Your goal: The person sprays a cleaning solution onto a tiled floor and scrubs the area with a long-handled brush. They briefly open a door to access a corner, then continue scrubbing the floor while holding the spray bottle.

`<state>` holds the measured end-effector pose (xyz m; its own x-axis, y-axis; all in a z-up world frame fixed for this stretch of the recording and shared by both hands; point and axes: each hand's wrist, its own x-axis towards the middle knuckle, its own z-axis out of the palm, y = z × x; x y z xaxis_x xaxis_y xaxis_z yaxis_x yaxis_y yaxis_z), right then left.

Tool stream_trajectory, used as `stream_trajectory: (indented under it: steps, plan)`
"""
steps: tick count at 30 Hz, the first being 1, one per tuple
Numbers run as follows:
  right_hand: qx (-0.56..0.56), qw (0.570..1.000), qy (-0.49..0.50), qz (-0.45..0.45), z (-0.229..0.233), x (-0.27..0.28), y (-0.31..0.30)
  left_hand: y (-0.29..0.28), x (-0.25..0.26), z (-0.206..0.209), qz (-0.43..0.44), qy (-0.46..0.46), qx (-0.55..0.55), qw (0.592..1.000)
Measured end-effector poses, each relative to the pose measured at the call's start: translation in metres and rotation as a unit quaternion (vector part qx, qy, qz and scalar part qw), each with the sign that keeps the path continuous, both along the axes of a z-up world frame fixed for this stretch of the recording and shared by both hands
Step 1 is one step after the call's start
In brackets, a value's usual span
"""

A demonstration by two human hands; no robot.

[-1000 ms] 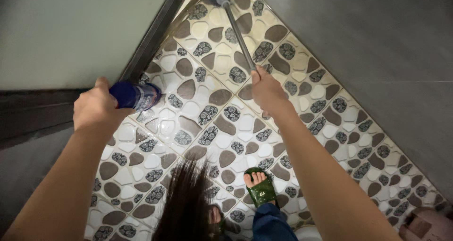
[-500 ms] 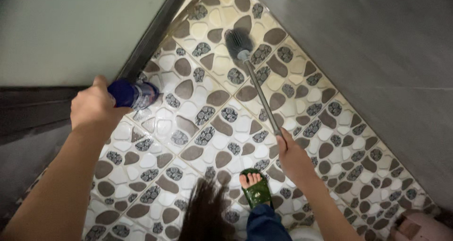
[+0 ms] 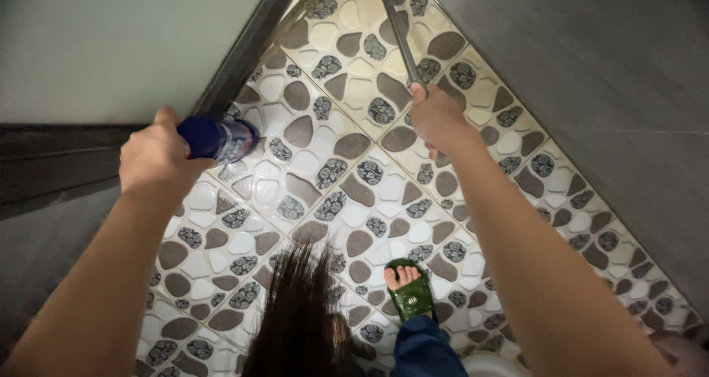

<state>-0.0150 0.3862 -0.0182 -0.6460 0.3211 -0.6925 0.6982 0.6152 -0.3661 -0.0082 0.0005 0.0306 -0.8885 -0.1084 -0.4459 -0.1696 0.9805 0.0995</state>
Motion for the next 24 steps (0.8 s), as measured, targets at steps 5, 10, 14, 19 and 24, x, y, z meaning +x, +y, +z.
stream_trajectory:
  steps: [5, 10, 14, 19, 24]
  plan:
    - [-0.286, 0.938, -0.096, -0.172, -0.002, 0.011, 0.012, 0.004, 0.001, -0.002, 0.019, -0.005, -0.018, 1.000]
    - [-0.357, 0.903, -0.134, -0.197, 0.001, 0.067, 0.017, 0.005, 0.007, 0.001, 0.003, 0.001, -0.013, 1.000]
    - [-0.019, 0.998, -0.033, 0.058, 0.002, 0.049, 0.022, 0.006, 0.000, 0.000, 0.023, -0.023, -0.022, 0.999]
    - [0.192, 0.969, -0.007, 0.157, 0.022, 0.011, 0.042, 0.003, 0.007, 0.003, 0.019, 0.002, 0.017, 1.000]
    - [0.199, 0.962, 0.064, 0.174, 0.077, 0.007, 0.041, 0.006, 0.002, 0.003, 0.004, 0.012, -0.010, 1.000]
